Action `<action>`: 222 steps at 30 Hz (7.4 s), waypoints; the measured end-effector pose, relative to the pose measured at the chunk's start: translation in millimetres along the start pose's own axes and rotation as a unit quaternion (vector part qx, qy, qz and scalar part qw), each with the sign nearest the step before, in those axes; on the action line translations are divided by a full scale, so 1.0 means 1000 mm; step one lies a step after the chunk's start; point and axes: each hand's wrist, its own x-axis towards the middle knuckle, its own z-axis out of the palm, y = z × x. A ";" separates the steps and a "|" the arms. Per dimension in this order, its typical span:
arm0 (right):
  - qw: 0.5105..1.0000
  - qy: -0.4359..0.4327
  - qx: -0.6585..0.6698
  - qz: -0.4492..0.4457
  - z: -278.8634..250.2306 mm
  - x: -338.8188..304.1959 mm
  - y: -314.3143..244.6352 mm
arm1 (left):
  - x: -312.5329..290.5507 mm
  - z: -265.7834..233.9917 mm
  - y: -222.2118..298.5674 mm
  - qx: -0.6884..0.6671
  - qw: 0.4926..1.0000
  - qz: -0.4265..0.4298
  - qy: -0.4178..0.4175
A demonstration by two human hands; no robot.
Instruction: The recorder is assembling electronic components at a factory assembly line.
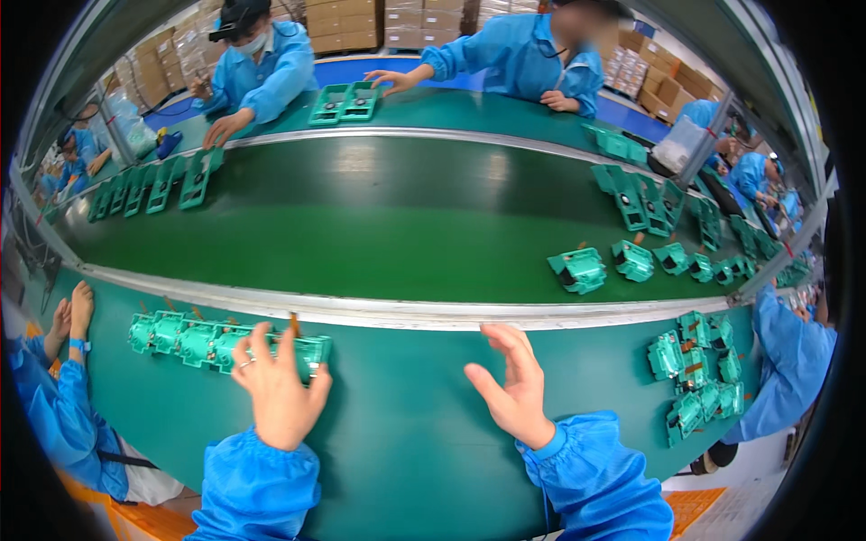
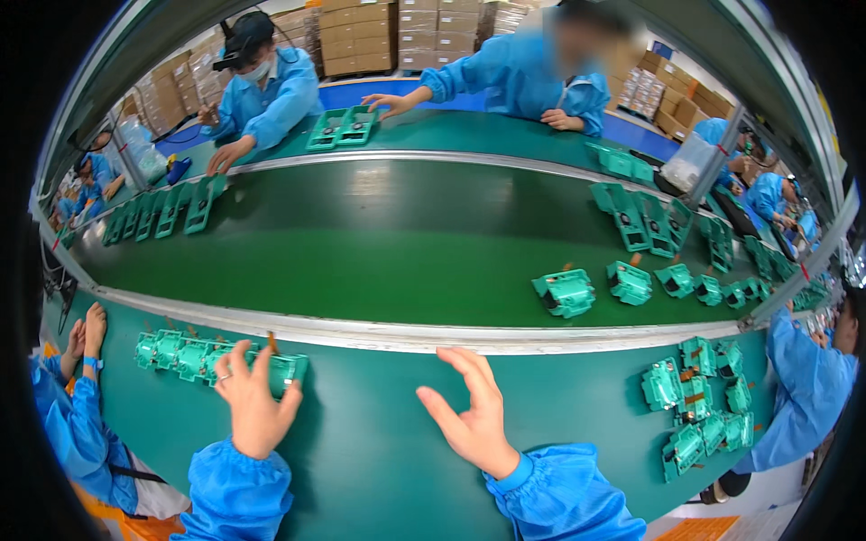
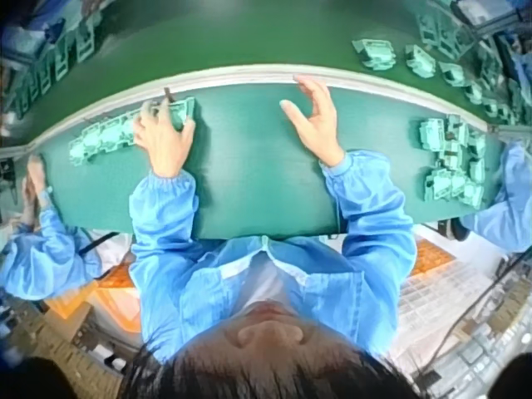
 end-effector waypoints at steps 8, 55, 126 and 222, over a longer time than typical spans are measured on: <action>0.907 0.154 -0.393 -0.005 -0.093 0.056 0.056 | 0.002 0.002 -0.029 0.020 0.998 -0.062 0.020; 0.763 -0.100 0.548 0.328 -0.003 0.002 -0.001 | -0.005 0.033 0.060 -0.811 0.487 -0.135 -0.293; 0.865 0.214 -0.429 0.149 -0.138 0.081 0.089 | 0.019 0.001 0.010 0.030 0.996 -0.080 -0.013; 0.940 -0.082 0.305 0.125 0.008 -0.034 -0.005 | -0.022 0.034 0.070 -0.707 0.680 -0.016 -0.192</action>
